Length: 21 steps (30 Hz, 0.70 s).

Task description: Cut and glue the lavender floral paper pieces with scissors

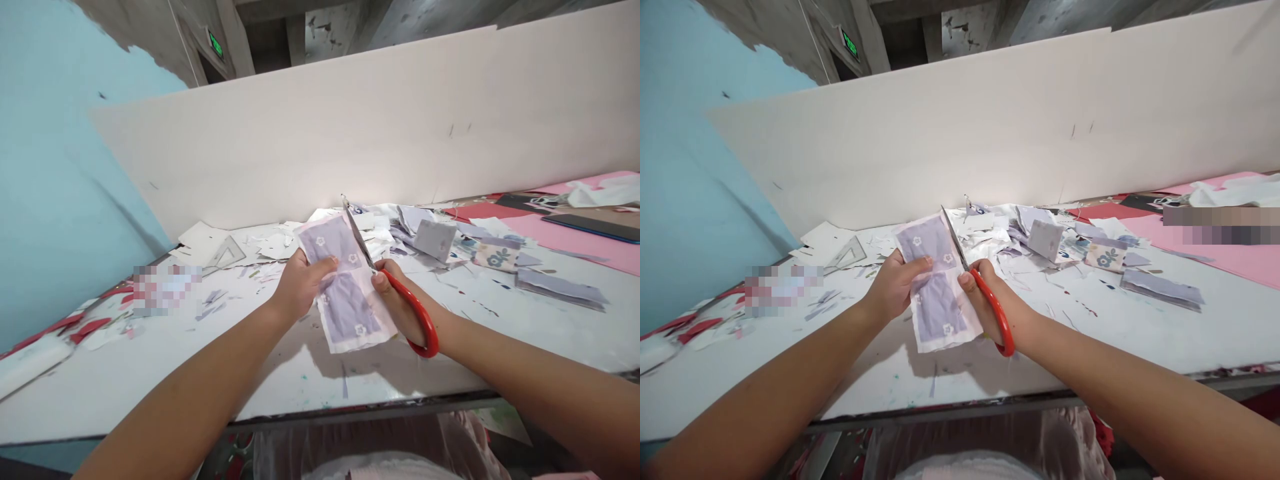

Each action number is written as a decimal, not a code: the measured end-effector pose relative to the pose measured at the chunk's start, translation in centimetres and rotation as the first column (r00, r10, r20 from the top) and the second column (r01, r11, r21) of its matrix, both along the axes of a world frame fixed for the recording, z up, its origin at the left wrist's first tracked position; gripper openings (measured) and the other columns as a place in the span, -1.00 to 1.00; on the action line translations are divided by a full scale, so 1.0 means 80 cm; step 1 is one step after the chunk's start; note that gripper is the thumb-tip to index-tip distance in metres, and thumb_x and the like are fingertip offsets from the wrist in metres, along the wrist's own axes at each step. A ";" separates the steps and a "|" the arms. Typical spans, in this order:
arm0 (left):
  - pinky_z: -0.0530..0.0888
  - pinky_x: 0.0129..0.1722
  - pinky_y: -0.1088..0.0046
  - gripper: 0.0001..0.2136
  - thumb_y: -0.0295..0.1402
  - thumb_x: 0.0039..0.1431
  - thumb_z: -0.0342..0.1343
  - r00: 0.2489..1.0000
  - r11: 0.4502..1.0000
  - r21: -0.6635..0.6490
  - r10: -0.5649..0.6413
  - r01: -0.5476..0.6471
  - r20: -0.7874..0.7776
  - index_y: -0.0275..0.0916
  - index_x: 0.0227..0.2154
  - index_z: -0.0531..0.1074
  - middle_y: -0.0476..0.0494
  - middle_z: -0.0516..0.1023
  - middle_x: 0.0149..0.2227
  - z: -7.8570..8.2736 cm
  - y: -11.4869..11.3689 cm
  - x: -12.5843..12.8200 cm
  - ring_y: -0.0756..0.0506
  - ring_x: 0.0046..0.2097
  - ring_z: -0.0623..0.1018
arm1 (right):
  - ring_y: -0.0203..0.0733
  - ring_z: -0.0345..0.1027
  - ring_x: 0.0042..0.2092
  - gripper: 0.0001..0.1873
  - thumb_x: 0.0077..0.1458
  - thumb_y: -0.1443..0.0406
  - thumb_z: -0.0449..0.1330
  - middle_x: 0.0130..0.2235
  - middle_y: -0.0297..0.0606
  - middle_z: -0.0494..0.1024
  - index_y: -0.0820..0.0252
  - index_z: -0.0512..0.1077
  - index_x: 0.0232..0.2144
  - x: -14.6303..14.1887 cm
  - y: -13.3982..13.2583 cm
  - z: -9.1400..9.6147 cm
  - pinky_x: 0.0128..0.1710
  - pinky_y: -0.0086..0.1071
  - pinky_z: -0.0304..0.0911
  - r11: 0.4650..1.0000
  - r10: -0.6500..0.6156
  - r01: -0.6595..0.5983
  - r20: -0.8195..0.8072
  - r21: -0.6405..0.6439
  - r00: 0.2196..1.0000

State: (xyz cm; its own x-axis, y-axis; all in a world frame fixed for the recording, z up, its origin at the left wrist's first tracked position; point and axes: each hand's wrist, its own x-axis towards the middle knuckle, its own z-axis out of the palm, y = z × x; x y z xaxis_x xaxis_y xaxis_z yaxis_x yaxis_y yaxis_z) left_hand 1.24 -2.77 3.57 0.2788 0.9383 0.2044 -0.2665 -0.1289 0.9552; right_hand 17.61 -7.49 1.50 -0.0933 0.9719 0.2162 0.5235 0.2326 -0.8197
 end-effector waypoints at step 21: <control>0.44 -0.33 0.31 -0.76 -0.33 -0.13 0.18 0.999 0.999 0.013 -0.045 0.046 -0.018 -0.26 -0.32 0.43 -0.15 0.51 -0.33 -0.004 0.001 0.000 -0.11 -0.32 0.50 | -0.31 0.05 -0.64 -0.49 0.03 -0.16 -0.28 -0.60 -0.48 0.16 0.07 -0.04 -0.19 0.002 0.010 -0.018 -0.65 -0.41 0.07 0.994 0.075 -0.096 -0.305 -0.055 0.950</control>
State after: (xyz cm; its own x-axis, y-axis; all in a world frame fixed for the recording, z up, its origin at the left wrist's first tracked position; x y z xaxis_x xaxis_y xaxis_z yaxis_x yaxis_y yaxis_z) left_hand 1.25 -2.72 3.27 0.3247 0.9218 0.2118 -0.2556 -0.1301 0.9580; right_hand 17.73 -6.71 0.04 -0.1172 0.9765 0.1807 0.2301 0.2037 -0.9516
